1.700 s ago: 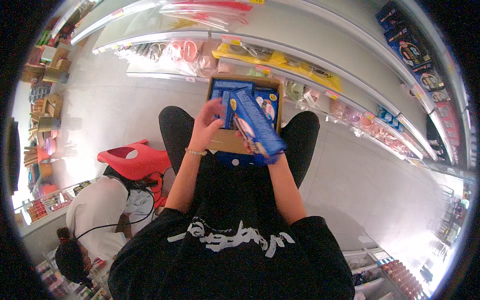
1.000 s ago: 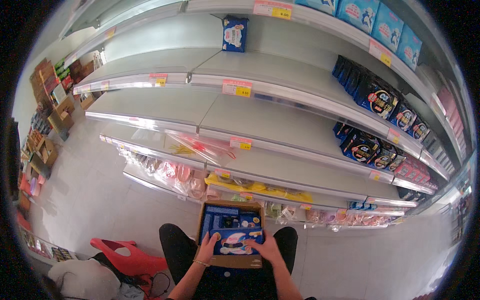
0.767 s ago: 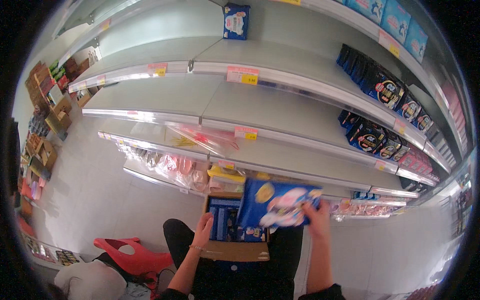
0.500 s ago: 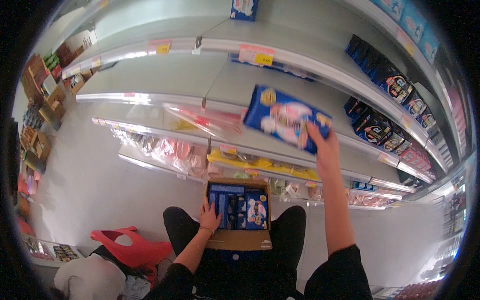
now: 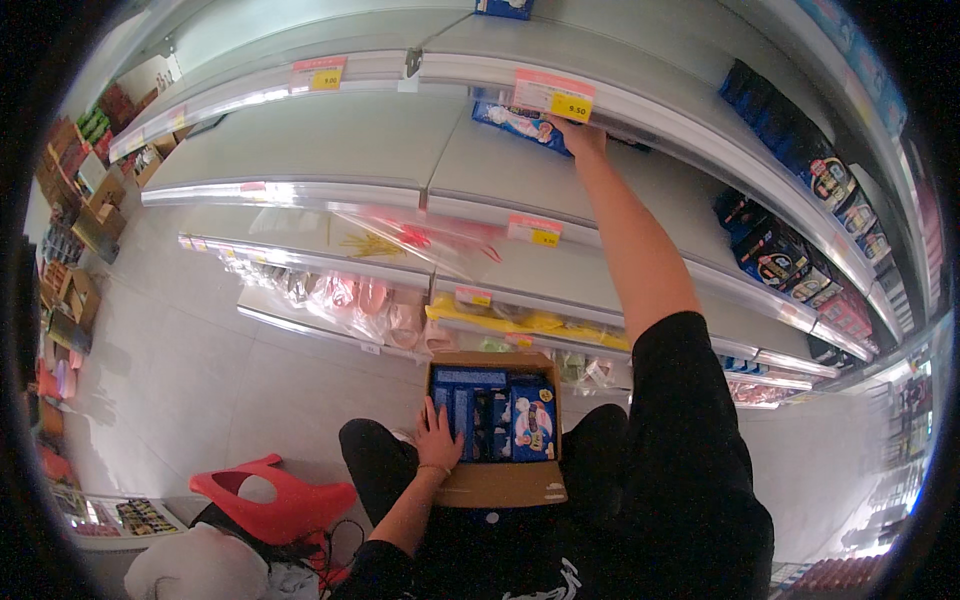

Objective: The person takes items from a box and places them on the shelves of a store.

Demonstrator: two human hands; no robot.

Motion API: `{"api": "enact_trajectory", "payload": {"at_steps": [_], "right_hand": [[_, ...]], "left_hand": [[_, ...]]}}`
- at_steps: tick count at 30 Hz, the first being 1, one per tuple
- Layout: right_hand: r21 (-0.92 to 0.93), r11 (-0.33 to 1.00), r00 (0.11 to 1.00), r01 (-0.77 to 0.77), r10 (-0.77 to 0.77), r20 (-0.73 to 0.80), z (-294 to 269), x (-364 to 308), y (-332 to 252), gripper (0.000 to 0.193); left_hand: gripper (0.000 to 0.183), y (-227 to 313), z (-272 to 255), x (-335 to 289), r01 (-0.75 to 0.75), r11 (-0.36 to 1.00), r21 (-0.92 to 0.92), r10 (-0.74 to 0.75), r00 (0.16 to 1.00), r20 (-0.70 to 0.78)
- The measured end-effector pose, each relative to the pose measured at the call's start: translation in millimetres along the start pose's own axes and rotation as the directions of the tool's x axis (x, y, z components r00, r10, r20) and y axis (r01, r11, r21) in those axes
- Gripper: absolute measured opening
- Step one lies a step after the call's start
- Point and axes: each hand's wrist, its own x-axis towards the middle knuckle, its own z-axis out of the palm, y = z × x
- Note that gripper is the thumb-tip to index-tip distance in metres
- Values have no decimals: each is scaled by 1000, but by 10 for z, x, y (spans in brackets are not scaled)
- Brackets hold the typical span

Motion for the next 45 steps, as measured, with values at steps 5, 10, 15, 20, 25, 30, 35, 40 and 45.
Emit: {"api": "enact_trajectory", "payload": {"at_steps": [5, 10, 15, 20, 25, 30, 35, 40, 45], "right_hand": [[-330, 936, 988, 119, -79, 134, 109, 459, 315, 75], [-381, 918, 990, 107, -134, -45, 246, 800, 781, 65], [-439, 898, 999, -21, -3, -53, 306, 64, 67, 57], [-530, 763, 916, 369, -395, 69, 147, 278, 73, 51], [-554, 784, 957, 281, -188, 219, 212, 196, 161, 47], [-600, 783, 955, 166, -280, -101, 68, 97, 364, 38], [-478, 863, 987, 163, -145, 76, 3, 17, 353, 41], [-487, 860, 984, 155, -92, 152, 37, -202, 138, 46], [-460, 875, 982, 153, -83, 170, 12, -214, 210, 47]], "left_hand": [[69, -19, 41, 64, 31, 998, -46, -29, 999, 46], [71, 12, 29, 93, -3, 1000, 5, 3, 1000, 25], [69, 1, -15, 39, 71, 997, 1, -71, 995, 76], [70, -2, 60, 55, 32, 999, -27, -31, 999, 45], [71, -24, 129, 76, 2, 998, -61, -1, 1000, 9], [69, 31, 58, 70, 29, 999, -36, -26, 996, 82], [68, -6, 92, 61, 29, 999, -32, -26, 996, 81], [68, -29, 117, 52, 32, 999, -38, -30, 998, 55], [69, -52, 159, 33, 10, 1000, -13, -9, 1000, 21]]}}
